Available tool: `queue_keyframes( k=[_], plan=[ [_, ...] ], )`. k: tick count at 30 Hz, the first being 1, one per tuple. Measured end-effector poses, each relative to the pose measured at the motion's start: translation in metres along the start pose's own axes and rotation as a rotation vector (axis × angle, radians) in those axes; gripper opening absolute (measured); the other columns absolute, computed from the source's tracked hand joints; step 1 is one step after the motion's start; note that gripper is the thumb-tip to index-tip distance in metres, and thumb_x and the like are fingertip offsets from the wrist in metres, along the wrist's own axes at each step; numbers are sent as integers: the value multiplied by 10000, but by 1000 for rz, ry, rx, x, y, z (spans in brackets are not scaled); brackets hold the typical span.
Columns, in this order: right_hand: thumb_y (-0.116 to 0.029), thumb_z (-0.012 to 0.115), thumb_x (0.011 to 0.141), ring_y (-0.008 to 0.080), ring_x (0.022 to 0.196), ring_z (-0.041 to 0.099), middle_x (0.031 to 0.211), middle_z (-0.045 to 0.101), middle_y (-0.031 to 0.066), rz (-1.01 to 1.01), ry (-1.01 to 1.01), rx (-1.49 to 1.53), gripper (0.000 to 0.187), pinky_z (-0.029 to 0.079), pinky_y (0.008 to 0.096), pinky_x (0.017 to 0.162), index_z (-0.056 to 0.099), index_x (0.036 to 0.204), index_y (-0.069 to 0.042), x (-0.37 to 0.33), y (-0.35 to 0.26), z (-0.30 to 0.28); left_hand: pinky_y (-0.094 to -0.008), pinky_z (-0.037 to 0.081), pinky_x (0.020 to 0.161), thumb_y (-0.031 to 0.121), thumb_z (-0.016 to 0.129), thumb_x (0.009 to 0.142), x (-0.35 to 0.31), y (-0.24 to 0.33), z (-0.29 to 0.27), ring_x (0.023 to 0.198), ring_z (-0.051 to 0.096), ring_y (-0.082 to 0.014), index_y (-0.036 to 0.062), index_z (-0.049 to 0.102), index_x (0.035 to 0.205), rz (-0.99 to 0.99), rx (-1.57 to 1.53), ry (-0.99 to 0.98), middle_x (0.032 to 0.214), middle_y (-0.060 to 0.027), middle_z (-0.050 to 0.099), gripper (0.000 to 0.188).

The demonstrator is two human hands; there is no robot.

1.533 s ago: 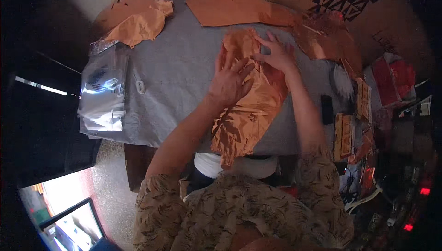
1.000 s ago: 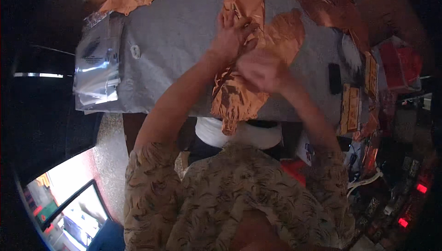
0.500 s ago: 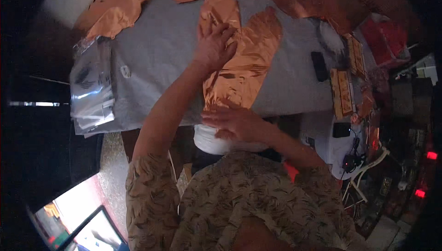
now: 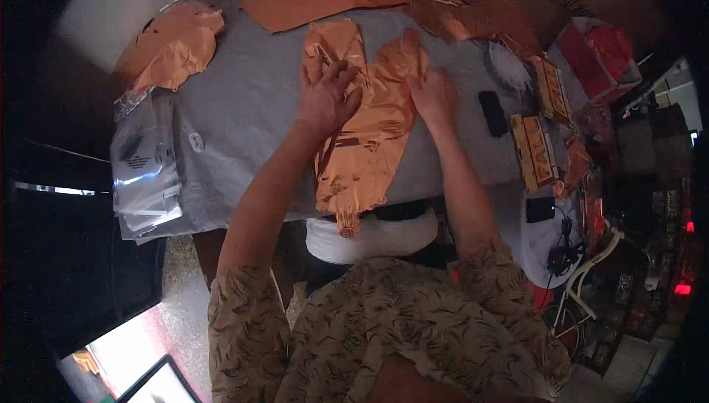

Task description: Folding copper-colored foil sheets into flat rectangular shapes on a workspace table.

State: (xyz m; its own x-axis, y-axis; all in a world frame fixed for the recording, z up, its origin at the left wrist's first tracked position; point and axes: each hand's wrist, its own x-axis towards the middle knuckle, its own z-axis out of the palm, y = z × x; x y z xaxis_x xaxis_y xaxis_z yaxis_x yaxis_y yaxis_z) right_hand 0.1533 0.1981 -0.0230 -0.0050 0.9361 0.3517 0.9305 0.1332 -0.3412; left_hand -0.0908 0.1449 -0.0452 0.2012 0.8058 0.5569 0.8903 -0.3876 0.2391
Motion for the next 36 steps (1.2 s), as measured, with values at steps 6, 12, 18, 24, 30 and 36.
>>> queue_keyframes(
  k=[6,12,18,24,30,36],
  plan=[
    [-347,750,852,406,971,699,1036,712,241,204,-163,299,439,549,495,813,687,1085,20,7,-12,-22,-693,250,1121,374,632,932,0,-1,-1,1385,409,-451,148,634,1324,-37,-42,-34,1392,-125,579,453],
    [-171,692,887,372,1244,570,1287,620,197,-482,-247,186,362,461,489,1012,640,1206,-7,-57,-45,-30,-675,276,1110,392,639,932,-3,-7,5,1345,461,-414,172,637,1336,-16,1,-22,1401,-98,586,460],
    [-232,703,912,314,1226,582,1299,627,143,-769,-88,1,348,402,500,1072,663,1179,-13,-133,-71,-35,-674,272,1115,389,641,939,-3,-7,7,1361,458,-402,184,649,1330,-42,-50,-9,1395,-87,594,442],
    [-235,661,968,316,1013,676,1065,698,163,-332,-319,230,263,483,492,924,686,1065,8,-145,-46,-76,-697,256,1122,390,640,934,-6,-8,7,1379,445,-397,174,654,1308,-29,5,26,1367,-84,605,432],
    [-340,682,936,431,902,698,896,692,280,84,-145,-56,374,531,477,762,696,963,33,-6,2,-34,-709,236,1131,386,644,926,0,-3,3,1402,414,-413,180,633,1329,-48,-27,-21,1402,-85,569,453],
    [-274,685,890,439,948,694,961,695,292,68,-148,34,324,530,483,791,705,998,31,19,-7,-2,-720,216,1141,389,625,940,-1,-2,6,1431,385,-422,176,619,1347,-48,-13,15,1397,-81,561,459]
  ],
)
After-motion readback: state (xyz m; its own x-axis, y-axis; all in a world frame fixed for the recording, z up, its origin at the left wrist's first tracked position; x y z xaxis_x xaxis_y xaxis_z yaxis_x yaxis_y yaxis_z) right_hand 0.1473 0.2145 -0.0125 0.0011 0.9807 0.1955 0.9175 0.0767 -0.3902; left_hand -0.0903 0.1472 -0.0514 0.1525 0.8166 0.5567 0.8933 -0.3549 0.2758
